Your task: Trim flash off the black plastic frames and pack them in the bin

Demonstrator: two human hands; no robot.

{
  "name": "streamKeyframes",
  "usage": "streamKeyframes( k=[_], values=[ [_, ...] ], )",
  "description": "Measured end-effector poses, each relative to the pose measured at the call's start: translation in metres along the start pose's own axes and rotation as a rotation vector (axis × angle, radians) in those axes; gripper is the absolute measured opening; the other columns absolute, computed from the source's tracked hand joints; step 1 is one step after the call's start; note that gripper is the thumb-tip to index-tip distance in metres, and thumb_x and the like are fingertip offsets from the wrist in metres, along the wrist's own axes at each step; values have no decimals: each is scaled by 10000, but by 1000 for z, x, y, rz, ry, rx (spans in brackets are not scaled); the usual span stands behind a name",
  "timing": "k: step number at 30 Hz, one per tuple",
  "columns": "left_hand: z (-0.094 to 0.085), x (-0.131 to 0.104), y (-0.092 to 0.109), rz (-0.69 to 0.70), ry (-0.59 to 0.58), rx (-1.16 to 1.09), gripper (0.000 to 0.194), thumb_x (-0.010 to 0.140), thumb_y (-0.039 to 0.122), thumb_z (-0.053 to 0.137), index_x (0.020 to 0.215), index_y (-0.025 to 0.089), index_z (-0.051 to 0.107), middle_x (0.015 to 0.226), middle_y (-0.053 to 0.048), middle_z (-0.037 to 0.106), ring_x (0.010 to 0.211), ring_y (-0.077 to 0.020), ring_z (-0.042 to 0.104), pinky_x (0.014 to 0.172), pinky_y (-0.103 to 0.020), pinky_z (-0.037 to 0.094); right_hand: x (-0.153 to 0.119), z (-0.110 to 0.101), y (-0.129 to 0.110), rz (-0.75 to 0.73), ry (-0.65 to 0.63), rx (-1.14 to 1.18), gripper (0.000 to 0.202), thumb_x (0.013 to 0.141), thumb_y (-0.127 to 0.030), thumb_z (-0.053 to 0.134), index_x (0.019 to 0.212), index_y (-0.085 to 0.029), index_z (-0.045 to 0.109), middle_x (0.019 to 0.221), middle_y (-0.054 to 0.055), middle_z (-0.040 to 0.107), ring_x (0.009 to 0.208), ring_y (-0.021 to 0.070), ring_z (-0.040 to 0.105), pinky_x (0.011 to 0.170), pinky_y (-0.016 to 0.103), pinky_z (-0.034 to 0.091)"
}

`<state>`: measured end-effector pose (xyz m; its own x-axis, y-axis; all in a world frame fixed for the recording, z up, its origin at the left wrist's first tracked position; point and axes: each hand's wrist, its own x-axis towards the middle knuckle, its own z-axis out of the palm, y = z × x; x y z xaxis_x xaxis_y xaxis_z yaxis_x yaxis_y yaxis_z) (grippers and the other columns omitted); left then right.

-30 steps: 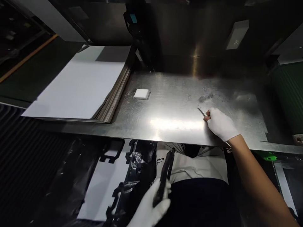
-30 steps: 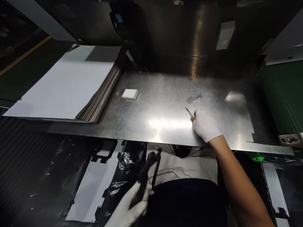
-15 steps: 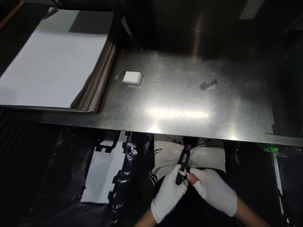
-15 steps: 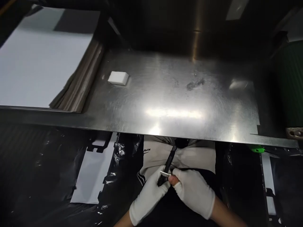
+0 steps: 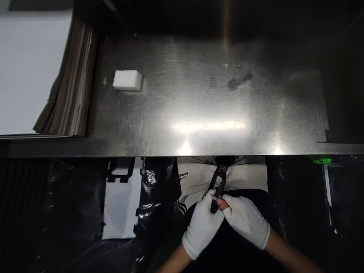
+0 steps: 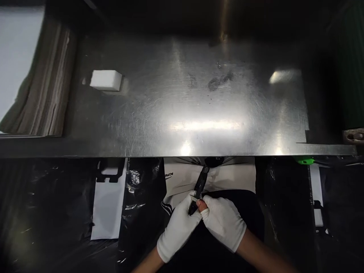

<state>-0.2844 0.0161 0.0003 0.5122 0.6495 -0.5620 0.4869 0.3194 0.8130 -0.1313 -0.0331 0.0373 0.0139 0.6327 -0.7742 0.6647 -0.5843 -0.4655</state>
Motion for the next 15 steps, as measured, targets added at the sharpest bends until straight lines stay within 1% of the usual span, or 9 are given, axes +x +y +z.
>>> streamKeyframes(
  k=[2, 4, 7, 11, 13, 15],
  values=[
    [2, 1, -1, -20, -5, 25, 104, 931, 322, 604, 870, 239, 601, 811, -33, 697, 742, -211, 656, 717, -353, 564, 0, 1, 0, 37, -33, 11, 489, 1208, -461, 327, 1135, -244, 760, 965, 22, 848, 843, 225, 804, 739, 315, 536],
    [3, 1, 0, -38, -15, 39, 126, 931, 344, 604, 856, 245, 584, 788, -24, 678, 718, -209, 642, 691, -350, 549, -1, 1, 0, 63, -31, 30, 486, 1211, -462, 325, 1131, -250, 755, 969, 10, 847, 837, 214, 800, 731, 310, 528],
    [4, 3, 8, -52, -7, 54, 163, 940, 364, 604, 833, 247, 568, 762, -14, 657, 699, -203, 619, 674, -345, 534, -1, 2, 0, 86, -26, 53, 499, 1216, -474, 315, 1131, -252, 754, 973, 6, 846, 840, 209, 796, 722, 308, 517],
    [4, 6, 17, -53, 4, 32, 161, 927, 331, 605, 798, 242, 569, 735, -2, 643, 687, -190, 588, 665, -330, 514, -1, 0, -1, 120, -45, 66, 505, 1217, -477, 318, 1135, -237, 754, 977, 28, 844, 848, 215, 797, 710, 302, 502],
    [5, 6, 16, -72, -3, 19, 162, 911, 332, 623, 789, 238, 574, 729, 0, 640, 685, -188, 576, 662, -327, 509, -1, -1, -2, 135, -49, 61, 481, 1216, -465, 335, 1133, -239, 751, 984, 34, 846, 860, 217, 799, 707, 298, 489],
    [6, 7, 13, -107, -8, 16, 194, 918, 367, 630, 785, 237, 574, 720, 2, 626, 681, -186, 563, 654, -328, 504, -1, -3, -3, 162, -48, 55, 470, 1217, -458, 336, 1134, -239, 744, 990, 41, 848, 868, 222, 801, 703, 299, 478]
  ],
)
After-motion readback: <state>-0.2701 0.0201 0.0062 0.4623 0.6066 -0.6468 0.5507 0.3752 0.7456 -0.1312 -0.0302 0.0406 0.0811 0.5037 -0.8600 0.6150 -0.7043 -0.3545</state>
